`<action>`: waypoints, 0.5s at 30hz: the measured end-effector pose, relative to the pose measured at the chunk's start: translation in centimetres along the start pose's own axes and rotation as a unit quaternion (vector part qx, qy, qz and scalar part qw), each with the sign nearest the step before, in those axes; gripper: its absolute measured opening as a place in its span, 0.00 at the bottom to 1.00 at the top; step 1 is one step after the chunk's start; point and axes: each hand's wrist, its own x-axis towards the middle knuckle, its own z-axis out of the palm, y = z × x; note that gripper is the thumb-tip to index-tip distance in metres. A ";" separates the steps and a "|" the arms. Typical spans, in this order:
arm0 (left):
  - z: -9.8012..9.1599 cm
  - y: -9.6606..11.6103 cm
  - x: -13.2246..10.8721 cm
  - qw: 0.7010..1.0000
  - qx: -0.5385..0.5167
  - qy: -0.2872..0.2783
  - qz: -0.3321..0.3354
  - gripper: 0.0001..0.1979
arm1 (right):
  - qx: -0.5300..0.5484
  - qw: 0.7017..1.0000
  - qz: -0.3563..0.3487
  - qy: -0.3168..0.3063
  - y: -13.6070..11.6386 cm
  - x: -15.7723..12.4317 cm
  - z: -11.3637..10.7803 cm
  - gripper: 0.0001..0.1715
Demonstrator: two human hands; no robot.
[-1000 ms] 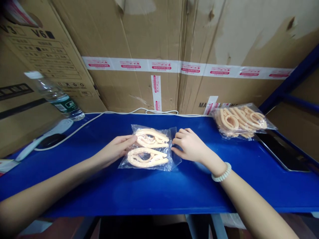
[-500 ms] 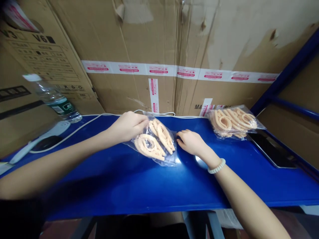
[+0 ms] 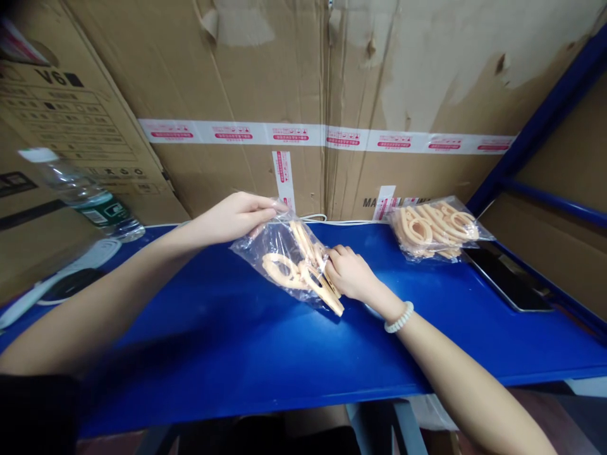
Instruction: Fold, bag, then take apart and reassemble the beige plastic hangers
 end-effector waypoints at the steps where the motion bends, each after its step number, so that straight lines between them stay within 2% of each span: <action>1: -0.3 -0.1 0.0 0.999 -0.030 -0.009 -0.011 0.19 | 0.000 1.000 0.002 0.004 0.0 0.0 0.2 0.22; 6: -1.4 -1.1 0.1 0.990 -0.133 -0.028 -0.038 0.22 | 0.007 1.000 0.008 0.013 -0.1 0.1 0.8 0.25; 11: -2.2 -1.7 -0.5 0.989 -0.137 -0.023 -0.048 0.23 | 0.023 0.999 0.030 0.011 -0.4 -0.1 0.6 0.27; 15: -2.9 -1.7 -1.1 0.990 -0.139 -0.034 -0.016 0.24 | 0.035 0.998 0.043 0.022 -0.3 0.0 0.4 0.28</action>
